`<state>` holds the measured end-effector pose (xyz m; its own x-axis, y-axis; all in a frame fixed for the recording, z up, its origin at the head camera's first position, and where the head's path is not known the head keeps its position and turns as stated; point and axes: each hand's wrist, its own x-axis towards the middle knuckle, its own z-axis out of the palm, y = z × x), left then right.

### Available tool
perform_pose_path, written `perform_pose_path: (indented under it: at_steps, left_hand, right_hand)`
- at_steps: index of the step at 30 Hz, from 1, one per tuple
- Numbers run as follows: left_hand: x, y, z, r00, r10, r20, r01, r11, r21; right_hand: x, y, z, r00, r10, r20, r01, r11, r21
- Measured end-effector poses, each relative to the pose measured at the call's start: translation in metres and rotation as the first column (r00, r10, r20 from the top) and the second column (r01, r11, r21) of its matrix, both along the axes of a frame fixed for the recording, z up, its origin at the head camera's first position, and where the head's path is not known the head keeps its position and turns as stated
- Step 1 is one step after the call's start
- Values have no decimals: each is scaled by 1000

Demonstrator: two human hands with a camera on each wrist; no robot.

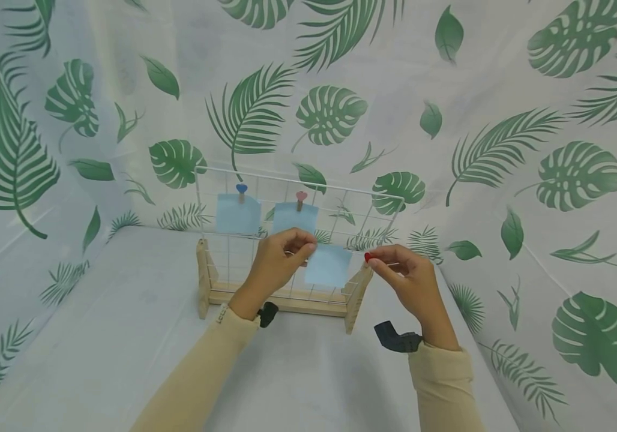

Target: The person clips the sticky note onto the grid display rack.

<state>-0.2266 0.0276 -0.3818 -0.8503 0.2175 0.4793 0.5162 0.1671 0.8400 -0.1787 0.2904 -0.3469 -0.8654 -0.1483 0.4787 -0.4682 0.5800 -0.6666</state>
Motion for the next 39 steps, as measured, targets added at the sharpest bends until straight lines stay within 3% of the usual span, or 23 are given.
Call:
perform_pose_path:
  at_steps: [12, 23, 39]
  left_hand:
    - [-3, 6, 6, 1000, 10, 6, -10, 1000, -17]
    - [-8, 7, 6, 999, -9, -47, 7, 999, -37]
    - [-18, 14, 4, 996, -12, -83, 13, 1000, 15]
  right_hand:
    - [-5, 0, 3, 1000, 10, -9, -10, 1000, -11]
    - [-7, 0, 2, 999, 27, -34, -28, 999, -33]
    - [-21, 2, 7, 988, 103, -112, -107, 994, -27]
